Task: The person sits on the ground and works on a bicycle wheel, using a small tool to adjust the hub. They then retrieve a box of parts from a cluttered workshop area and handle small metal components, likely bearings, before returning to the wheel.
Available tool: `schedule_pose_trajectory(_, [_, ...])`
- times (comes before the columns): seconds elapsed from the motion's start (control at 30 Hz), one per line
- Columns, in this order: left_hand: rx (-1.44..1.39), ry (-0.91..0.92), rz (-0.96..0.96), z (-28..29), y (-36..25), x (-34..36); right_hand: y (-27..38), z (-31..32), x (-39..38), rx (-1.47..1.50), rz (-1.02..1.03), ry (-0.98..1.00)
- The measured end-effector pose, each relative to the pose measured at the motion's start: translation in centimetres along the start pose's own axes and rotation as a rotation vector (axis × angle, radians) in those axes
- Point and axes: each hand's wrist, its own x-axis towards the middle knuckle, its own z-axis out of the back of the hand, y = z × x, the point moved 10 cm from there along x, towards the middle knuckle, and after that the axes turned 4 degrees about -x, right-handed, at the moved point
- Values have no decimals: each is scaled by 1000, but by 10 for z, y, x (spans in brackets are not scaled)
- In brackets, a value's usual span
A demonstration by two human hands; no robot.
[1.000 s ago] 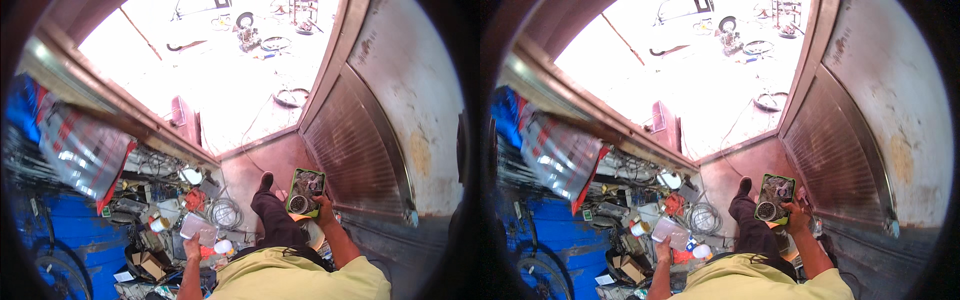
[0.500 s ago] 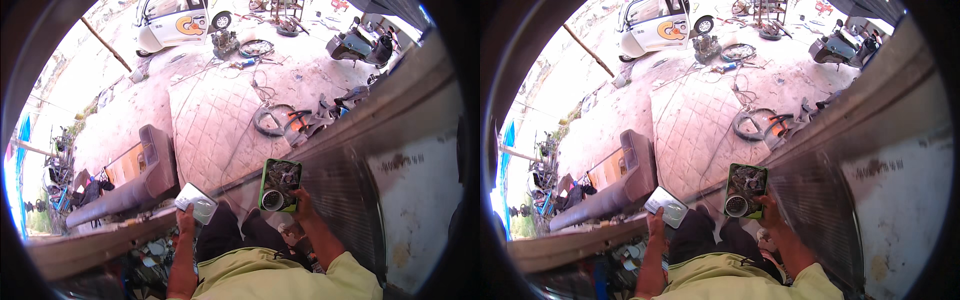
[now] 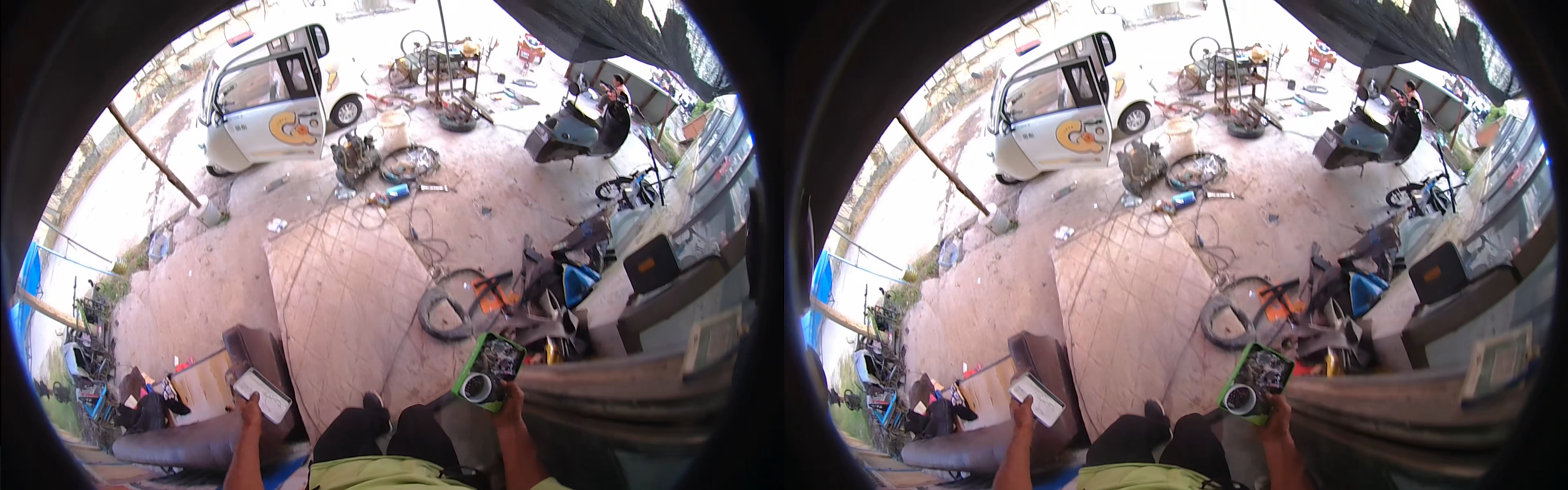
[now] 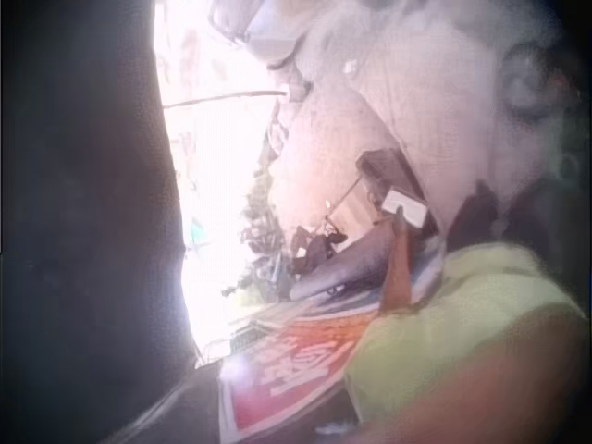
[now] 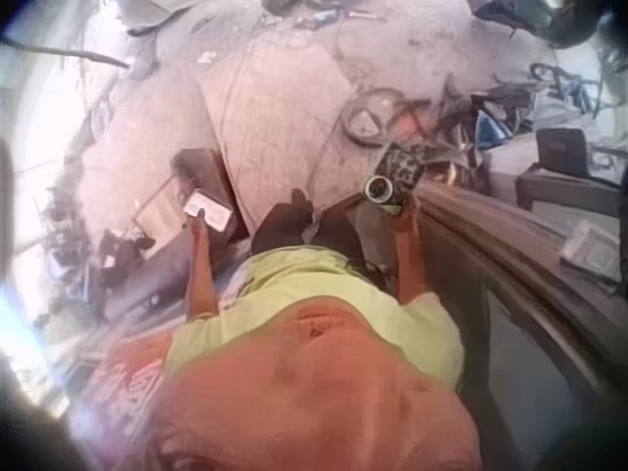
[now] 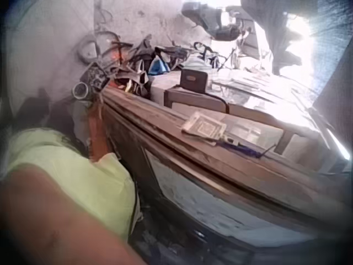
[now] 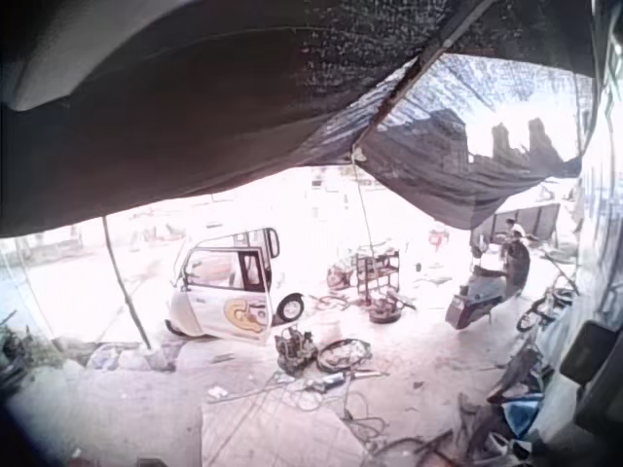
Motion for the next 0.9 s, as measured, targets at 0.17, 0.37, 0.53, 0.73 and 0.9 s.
schedule_pose_trajectory(0.17, [257,156,-218,-255,-239,98,49,-48,107,105,97,-37])
schedule_pose_trajectory(0.37, [460,334,-274,-461,-316,191,143,-105,276,127,233,-91])
schedule_pose_trajectory(0.53, [661,213,-140,-435,-216,280,219,-166,415,139,113,15])
schedule_pose_trajectory(0.73, [1100,315,351,-349,-43,346,266,-251,522,117,203,-6])
schedule_pose_trajectory(0.9, [835,508,207,-502,-119,451,253,-263,626,226,358,-65])
